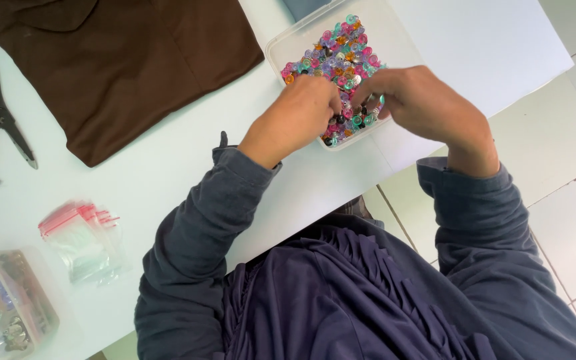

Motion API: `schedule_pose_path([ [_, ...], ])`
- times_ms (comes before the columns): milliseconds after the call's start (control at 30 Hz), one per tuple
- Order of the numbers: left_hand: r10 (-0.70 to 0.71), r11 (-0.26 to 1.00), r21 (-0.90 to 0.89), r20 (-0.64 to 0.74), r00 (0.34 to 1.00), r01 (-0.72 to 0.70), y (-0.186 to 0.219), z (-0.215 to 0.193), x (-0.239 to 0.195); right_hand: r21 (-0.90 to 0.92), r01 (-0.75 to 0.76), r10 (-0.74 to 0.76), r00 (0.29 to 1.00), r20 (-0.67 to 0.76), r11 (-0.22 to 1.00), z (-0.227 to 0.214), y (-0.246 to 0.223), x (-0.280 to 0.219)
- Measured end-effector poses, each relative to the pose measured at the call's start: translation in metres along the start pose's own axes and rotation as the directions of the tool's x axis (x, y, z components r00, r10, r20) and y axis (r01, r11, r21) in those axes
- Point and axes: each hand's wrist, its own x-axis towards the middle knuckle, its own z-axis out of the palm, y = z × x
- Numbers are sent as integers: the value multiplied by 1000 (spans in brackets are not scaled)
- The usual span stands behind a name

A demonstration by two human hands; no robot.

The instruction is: The person sorts colorful buttons from a plastic container, picking out pink ones and placing them on the table. They then gather the selected pink buttons and place them into a small plastic zip-lock bag, sealing it afterward.

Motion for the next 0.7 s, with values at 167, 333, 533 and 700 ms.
schedule_pose_path([
  [167, 180, 974, 153, -91, 979, -165, -25, 49, 25, -174, 36, -25, 998, 63, 984, 23, 5, 18],
  [333, -90, 929, 362, 9, 996, 80, -38, 46, 73, -190, 142, -143, 990, 11, 971, 36, 48, 51],
  [533, 42, 990, 139, -238, 970, -9, -41, 15, 62, -70, -8, 0, 993, -119, 997, 24, 46, 56],
  [700, 44, 997, -24, -585, 810, -71, -39, -2, 62, -75, 97, -120, 891, -437, 992, 11, 46, 53],
])
